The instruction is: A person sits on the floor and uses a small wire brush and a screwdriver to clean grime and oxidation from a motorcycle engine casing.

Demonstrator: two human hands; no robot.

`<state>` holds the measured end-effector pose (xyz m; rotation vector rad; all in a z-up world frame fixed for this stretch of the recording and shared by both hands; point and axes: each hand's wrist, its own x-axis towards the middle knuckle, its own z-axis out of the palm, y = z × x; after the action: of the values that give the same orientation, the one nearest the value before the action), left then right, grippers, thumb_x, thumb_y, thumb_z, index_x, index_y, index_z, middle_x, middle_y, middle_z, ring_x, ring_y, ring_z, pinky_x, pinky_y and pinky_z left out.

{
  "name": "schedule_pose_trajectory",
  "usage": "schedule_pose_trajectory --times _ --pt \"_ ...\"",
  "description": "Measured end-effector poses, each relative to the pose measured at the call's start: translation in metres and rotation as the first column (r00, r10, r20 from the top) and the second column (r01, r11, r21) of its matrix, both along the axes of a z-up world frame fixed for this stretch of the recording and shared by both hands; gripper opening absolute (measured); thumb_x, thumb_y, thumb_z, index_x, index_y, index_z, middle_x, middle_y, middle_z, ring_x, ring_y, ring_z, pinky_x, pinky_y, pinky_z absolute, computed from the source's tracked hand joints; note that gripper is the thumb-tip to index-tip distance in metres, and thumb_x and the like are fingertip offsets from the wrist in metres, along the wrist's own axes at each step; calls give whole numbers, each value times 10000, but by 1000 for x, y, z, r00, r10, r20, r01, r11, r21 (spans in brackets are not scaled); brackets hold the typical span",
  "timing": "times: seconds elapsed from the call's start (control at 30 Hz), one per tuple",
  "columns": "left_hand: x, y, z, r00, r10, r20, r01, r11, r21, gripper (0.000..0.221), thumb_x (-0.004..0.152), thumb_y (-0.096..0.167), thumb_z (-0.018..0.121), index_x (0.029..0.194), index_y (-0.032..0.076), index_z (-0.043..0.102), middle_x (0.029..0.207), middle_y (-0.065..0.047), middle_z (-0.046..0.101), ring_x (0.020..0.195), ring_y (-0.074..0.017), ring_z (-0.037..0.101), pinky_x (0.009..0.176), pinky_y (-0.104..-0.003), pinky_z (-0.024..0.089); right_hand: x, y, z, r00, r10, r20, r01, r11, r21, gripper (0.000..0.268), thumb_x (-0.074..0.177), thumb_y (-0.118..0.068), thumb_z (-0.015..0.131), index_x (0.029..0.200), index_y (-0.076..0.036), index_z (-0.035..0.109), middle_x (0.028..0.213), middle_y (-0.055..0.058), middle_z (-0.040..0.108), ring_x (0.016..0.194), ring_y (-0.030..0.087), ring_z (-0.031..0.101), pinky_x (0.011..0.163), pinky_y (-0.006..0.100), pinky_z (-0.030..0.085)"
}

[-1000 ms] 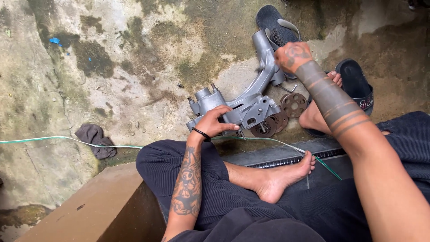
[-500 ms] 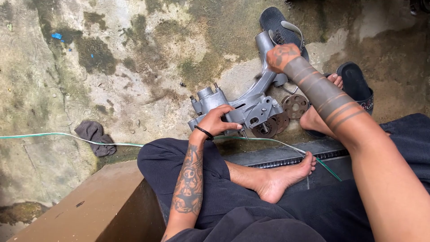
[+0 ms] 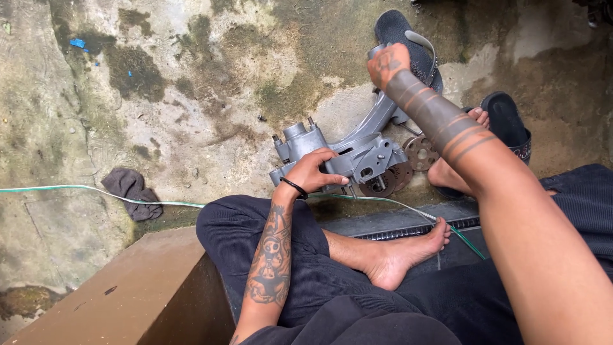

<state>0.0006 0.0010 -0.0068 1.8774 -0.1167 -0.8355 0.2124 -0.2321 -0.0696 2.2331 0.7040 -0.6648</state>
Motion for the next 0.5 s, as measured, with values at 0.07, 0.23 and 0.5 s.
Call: schedule_pose_trajectory --times 0.07,0.23,0.5 --pt "2 0 -3 1000 -5 21 5 1000 -6 631 654 411 891 1135 45 710 1095 -18 669 983 -204 658 871 -309 501 2 5 -11 999 20 -45 -18 998 57 320 1061 -245 540 860 -155 772 780 3 707 662 115 602 678 267 488" --pt "1 1 -3 999 -14 31 15 1000 -8 666 653 425 888 1158 33 698 1127 -28 674 1033 -220 664 909 -324 502 7 15 -39 998 -13 66 11 1000 28 291 996 -194 594 741 -170 733 593 -47 596 448 107 406 367 297 262" --pt "2 2 -6 998 -38 41 38 999 -17 682 662 441 877 1173 29 692 1163 -38 678 1051 -230 668 914 -334 513 -2 17 -48 1000 -13 28 13 999 29 276 1022 -217 553 1023 -55 776 839 51 782 622 176 674 513 362 473"
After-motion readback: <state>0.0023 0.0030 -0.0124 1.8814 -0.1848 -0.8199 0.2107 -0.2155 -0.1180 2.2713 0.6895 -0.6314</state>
